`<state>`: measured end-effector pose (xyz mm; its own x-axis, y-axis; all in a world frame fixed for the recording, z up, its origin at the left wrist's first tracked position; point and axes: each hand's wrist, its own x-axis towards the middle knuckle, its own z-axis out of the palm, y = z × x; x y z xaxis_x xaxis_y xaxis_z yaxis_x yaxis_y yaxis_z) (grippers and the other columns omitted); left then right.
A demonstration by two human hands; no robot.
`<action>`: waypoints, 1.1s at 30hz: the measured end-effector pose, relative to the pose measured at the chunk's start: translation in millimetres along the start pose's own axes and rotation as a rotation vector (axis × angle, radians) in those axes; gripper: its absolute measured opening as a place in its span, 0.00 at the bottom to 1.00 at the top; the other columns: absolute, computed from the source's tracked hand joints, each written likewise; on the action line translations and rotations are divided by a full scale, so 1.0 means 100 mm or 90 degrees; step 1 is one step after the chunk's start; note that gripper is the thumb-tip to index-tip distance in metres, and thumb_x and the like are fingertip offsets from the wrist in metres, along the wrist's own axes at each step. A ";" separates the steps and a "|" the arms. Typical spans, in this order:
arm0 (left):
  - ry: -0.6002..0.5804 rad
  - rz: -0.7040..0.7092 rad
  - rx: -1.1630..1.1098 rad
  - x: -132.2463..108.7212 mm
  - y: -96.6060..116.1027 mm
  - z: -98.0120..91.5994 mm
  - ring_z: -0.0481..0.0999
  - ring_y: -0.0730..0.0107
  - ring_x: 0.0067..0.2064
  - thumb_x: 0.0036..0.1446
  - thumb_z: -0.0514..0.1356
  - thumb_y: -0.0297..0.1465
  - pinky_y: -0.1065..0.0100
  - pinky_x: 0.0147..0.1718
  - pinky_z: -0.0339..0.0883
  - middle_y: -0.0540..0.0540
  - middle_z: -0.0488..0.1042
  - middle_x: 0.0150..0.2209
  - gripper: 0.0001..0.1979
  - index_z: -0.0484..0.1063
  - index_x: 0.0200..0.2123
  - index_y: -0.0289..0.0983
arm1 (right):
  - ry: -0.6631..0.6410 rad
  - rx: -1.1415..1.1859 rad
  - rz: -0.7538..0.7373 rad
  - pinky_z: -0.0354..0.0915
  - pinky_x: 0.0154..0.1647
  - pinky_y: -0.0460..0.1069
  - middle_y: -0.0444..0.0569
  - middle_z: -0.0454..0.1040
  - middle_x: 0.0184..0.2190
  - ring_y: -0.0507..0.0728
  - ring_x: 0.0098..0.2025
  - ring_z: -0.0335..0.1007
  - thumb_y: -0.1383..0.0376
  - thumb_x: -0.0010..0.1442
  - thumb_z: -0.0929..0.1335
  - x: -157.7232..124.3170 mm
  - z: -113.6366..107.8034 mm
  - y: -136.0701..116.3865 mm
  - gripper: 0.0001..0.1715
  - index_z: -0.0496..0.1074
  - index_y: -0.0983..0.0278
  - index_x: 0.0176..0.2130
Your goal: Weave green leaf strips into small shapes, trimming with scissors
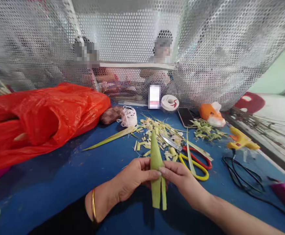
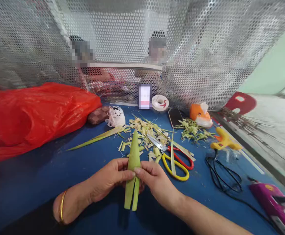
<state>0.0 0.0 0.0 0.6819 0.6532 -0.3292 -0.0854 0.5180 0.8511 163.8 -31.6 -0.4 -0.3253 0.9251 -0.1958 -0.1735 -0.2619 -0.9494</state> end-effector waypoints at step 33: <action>-0.026 0.011 0.014 -0.02 0.00 -0.02 0.77 0.61 0.33 0.48 0.67 0.35 0.64 0.35 0.68 0.41 0.77 0.32 0.14 0.76 0.37 0.32 | -0.042 0.056 0.023 0.62 0.23 0.45 0.44 0.68 0.18 0.49 0.20 0.64 0.48 0.53 0.71 0.01 -0.06 0.00 0.25 0.69 0.68 0.24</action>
<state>-2.7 -0.3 0.0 0.7092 0.6389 -0.2981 -0.0821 0.4947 0.8652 168.9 -28.8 -2.6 -0.3926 0.8953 -0.2105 -0.2411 -0.3211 -0.9159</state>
